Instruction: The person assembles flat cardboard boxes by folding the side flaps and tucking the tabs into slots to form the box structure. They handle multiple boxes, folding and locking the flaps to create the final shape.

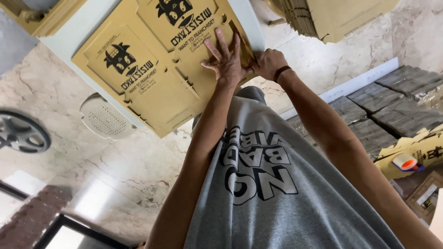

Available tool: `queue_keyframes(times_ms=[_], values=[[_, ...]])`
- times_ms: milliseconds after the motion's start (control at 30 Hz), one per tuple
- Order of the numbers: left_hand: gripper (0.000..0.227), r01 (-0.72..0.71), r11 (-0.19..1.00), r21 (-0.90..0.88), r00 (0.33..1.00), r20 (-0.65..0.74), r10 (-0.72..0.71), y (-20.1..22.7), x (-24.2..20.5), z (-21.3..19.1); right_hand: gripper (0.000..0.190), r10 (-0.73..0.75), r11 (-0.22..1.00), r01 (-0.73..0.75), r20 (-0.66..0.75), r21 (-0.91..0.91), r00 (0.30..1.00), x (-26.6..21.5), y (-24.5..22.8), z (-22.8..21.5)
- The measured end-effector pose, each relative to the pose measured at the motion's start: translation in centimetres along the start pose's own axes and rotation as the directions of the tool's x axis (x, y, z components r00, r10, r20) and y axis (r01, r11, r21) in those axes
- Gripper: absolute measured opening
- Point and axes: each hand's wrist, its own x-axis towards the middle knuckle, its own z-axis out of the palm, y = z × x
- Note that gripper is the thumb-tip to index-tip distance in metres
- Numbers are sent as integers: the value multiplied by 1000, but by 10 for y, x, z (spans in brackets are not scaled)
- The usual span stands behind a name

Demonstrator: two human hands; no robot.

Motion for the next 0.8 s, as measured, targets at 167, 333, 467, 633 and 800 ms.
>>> queue_keyframes(times_ms=[167, 333, 467, 633, 800], values=[[136, -38, 994, 106, 997, -68, 45, -5, 8, 5, 53, -480, 829, 559, -488, 19, 729, 17, 33, 36], [111, -23, 989, 144, 977, -206, 53, -7, 10, 22, 26, -632, 725, 671, -535, -153, 561, 15, 38, 36], [87, -40, 991, 126, 975, -210, 66, -7, 8, 18, 31, -636, 683, 728, -535, -54, 557, 9, 33, 23], [65, -15, 995, 98, 965, -258, 40, -5, 14, 31, 34, -407, 747, 541, -378, 386, 832, -11, 19, -8], [162, -35, 995, 96, 918, -389, 70, -4, 19, 40, 34, 29, 633, -290, 352, 718, 936, -21, -16, -76]])
